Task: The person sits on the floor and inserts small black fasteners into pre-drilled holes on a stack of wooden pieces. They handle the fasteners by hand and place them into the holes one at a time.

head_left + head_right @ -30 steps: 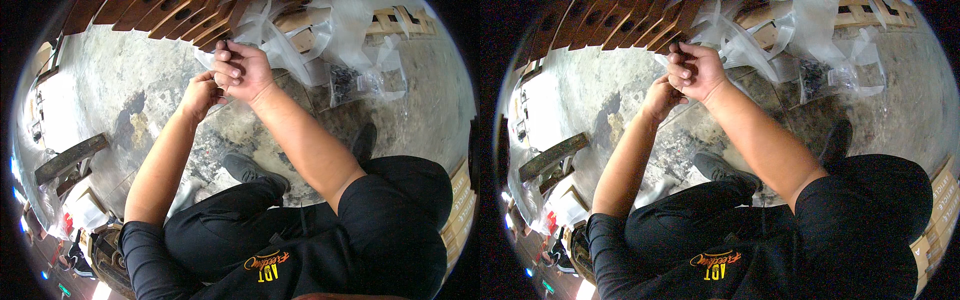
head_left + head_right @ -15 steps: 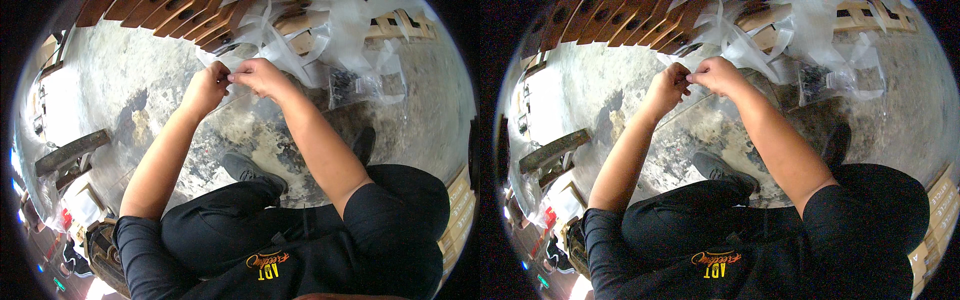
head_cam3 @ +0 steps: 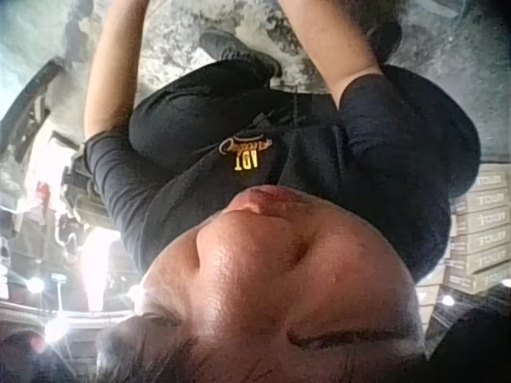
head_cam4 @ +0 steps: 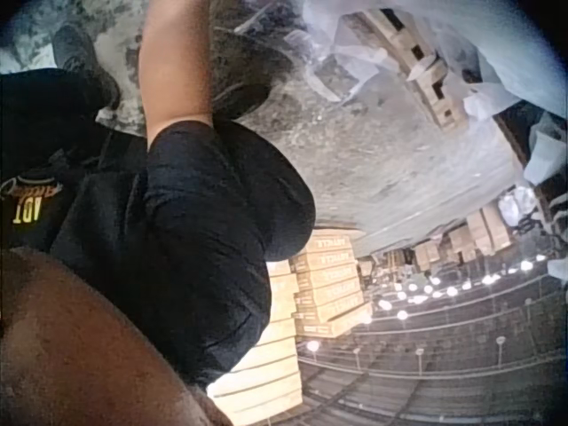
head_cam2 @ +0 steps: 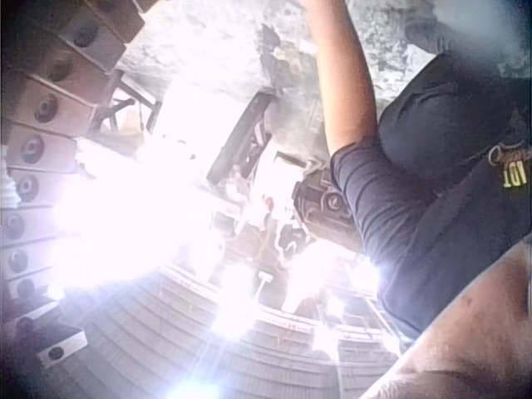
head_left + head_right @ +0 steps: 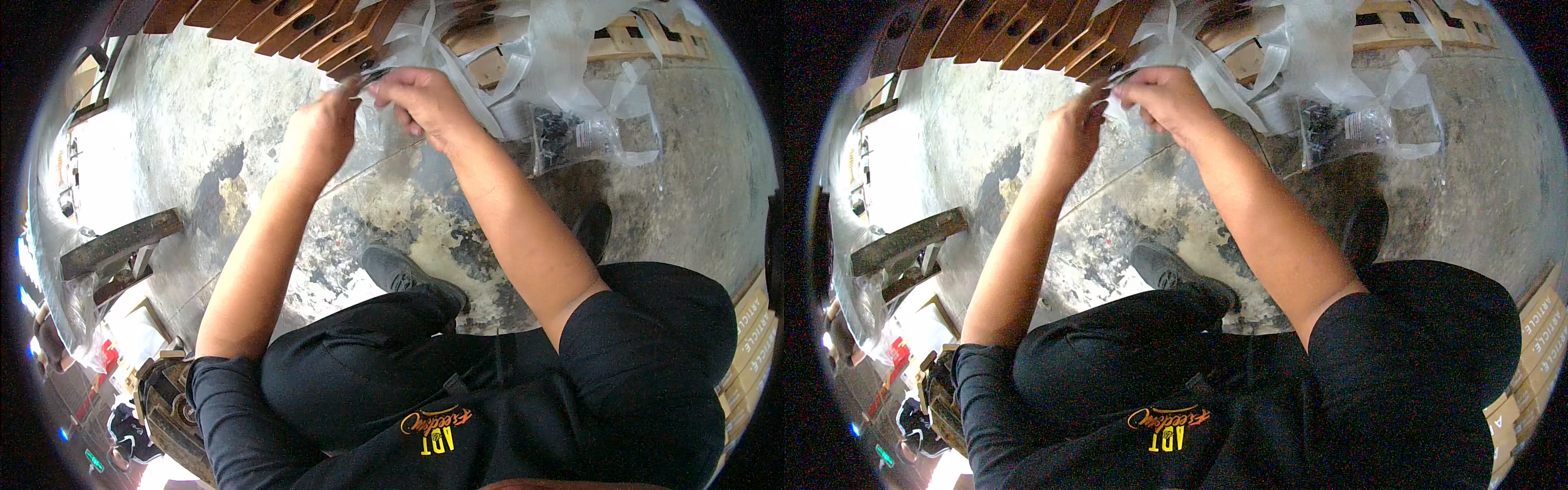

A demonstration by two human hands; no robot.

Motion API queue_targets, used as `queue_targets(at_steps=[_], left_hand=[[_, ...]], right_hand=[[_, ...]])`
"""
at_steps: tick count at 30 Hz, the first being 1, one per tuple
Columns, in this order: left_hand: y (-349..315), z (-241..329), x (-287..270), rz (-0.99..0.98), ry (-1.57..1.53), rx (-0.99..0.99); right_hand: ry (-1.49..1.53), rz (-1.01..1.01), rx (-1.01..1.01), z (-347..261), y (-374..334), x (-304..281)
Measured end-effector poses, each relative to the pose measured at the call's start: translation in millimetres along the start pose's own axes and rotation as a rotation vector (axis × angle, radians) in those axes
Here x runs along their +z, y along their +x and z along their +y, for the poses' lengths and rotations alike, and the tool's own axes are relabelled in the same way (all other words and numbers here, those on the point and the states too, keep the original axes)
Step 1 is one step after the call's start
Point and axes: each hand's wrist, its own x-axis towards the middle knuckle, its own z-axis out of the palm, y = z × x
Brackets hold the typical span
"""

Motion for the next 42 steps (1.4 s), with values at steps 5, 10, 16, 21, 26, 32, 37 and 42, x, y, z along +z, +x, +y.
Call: queue_targets(at_steps=[5, 10, 16, 21, 26, 32, 37, 42], left_hand=[[-0.7, -24.4, -9.7, 0.07, -0.117, -0.11], [-7.6, -9.1, 4.8, 0.035, -0.143, -0.042], [-5.8, 0.9, 7.5, -0.034, -0.424, -0.095], [2.0, 9.7, 5.1, -0.069, -0.554, -0.125], [-3.7, 7.1, 0.9, -0.13, -0.72, -0.281], [0.6, 15.6, 5.6, 0.109, -0.706, -0.345], [8.0, 9.1, 2.6, 0.163, -0.573, -0.398], [10.2, 1.8, 2.7, 0.169, -0.544, -0.402]], right_hand=[[0.244, 0.228, -0.134, -4.1, 10.8, 28.5], [0.352, 0.311, -0.066, -0.4, 13.4, 42.1], [0.395, 0.402, -0.14, 7.4, 13.8, 63.4], [0.311, 0.462, -0.239, 13.1, 20.2, 63.4], [0.29, 0.31, -0.114, 7.9, 16.4, 50.3], [0.315, 0.223, -0.05, 3.1, 20.4, 45.3], [0.392, 0.144, 0.016, 4.6, 19.3, 45.6], [0.377, 0.159, 0.004, 6.0, 17.8, 45.3]])
